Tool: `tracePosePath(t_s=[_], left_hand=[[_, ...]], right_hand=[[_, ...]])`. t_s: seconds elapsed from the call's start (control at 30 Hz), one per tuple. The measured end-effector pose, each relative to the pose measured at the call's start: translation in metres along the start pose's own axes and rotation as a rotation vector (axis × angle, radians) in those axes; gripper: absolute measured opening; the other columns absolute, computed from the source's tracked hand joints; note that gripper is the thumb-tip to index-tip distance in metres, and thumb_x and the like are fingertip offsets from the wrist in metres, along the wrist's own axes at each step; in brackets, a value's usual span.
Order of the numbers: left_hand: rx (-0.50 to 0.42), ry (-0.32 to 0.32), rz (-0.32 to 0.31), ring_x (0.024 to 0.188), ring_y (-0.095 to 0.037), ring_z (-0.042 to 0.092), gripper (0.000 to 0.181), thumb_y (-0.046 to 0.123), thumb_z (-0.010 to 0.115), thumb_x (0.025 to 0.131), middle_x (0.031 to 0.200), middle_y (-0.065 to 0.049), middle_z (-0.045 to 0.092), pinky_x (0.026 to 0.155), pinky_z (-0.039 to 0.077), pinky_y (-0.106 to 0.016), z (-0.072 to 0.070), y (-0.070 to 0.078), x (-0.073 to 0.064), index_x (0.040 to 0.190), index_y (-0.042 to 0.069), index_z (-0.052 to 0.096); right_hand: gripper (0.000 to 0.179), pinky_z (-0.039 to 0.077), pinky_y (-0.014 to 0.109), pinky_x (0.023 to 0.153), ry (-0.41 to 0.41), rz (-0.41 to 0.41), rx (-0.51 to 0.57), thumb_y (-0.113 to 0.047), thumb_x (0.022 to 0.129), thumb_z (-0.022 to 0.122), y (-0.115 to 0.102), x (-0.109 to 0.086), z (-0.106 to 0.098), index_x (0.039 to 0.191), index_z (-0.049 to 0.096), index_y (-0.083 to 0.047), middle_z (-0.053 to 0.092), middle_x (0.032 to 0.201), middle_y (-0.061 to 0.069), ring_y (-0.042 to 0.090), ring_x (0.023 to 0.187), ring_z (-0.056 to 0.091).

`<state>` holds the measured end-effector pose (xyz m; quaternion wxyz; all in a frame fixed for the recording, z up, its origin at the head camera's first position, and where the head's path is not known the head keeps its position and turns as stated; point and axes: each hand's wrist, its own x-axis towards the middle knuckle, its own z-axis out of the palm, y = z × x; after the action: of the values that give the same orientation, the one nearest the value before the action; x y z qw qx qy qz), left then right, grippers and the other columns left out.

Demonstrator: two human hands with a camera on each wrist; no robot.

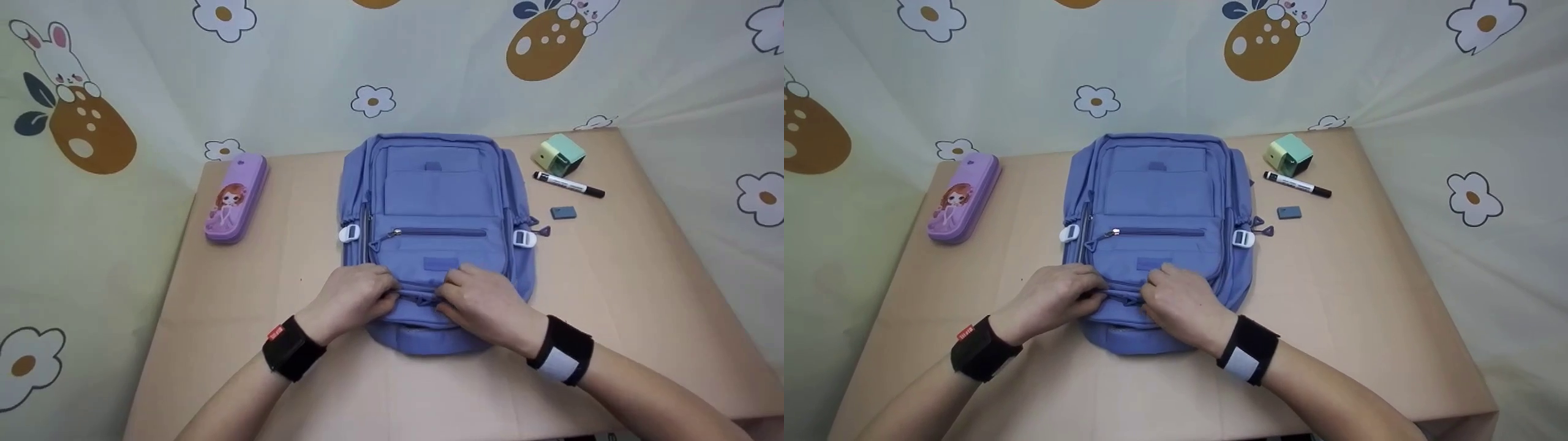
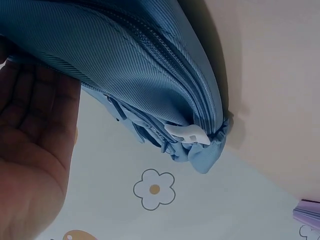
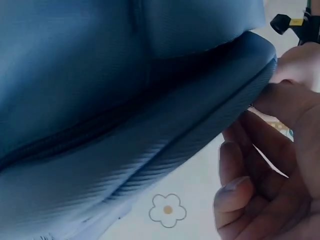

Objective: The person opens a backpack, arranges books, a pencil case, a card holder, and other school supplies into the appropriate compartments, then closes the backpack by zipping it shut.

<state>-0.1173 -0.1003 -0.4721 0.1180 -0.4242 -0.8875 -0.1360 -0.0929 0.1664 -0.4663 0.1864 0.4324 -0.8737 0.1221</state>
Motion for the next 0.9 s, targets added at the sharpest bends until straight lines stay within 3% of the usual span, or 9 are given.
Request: tracePosePath(t_s=[0.17,0.27,0.43,0.53,0.9], left_hand=[[-0.027,-0.012,-0.010,0.070,-0.015,0.062,0.003,0.018,0.073,0.089,0.082,0.005,0.067,0.060,0.053,-0.030,-0.001,0.000,0.001,0.087,0.017,0.071],[-0.035,-0.011,-0.010,0.073,-0.015,0.063,0.003,0.018,0.072,0.090,0.084,0.005,0.068,0.062,0.054,-0.031,-0.001,0.000,0.001,0.089,0.016,0.072],[-0.047,0.001,-0.005,0.074,-0.016,0.064,0.004,0.019,0.071,0.091,0.085,0.005,0.069,0.063,0.055,-0.032,-0.001,-0.001,0.000,0.091,0.015,0.073],[-0.046,0.005,-0.005,0.074,-0.016,0.063,0.004,0.018,0.071,0.091,0.085,0.004,0.069,0.062,0.054,-0.032,-0.001,-0.001,0.000,0.092,0.015,0.074],[-0.016,0.014,0.007,0.071,-0.016,0.062,0.002,0.016,0.071,0.088,0.082,0.005,0.066,0.058,0.052,-0.032,0.000,0.000,-0.003,0.087,0.015,0.072]], right_hand=[[0.002,0.048,0.031,0.053,0.098,-0.053,-0.006,-0.009,0.087,0.074,0.000,-0.006,0.002,0.088,0.074,-0.009,0.064,0.080,0.000,0.019,0.067,0.056],[0.008,0.052,0.031,0.058,0.125,-0.043,0.032,-0.002,0.084,0.071,0.001,-0.014,0.002,0.089,0.070,-0.008,0.065,0.082,0.001,0.018,0.069,0.059],[0.026,0.055,0.031,0.072,0.121,0.078,0.218,0.012,0.076,0.063,0.002,-0.024,0.001,0.093,0.064,-0.008,0.064,0.088,-0.001,0.017,0.080,0.062],[0.034,0.054,0.031,0.074,0.142,0.142,0.316,0.018,0.070,0.059,0.003,-0.029,0.003,0.093,0.062,-0.008,0.063,0.088,-0.002,0.015,0.082,0.061],[0.039,0.048,0.026,0.067,0.078,0.333,0.349,0.016,0.066,0.067,0.021,-0.058,-0.011,0.092,0.061,-0.012,0.057,0.087,-0.007,0.007,0.080,0.052]])
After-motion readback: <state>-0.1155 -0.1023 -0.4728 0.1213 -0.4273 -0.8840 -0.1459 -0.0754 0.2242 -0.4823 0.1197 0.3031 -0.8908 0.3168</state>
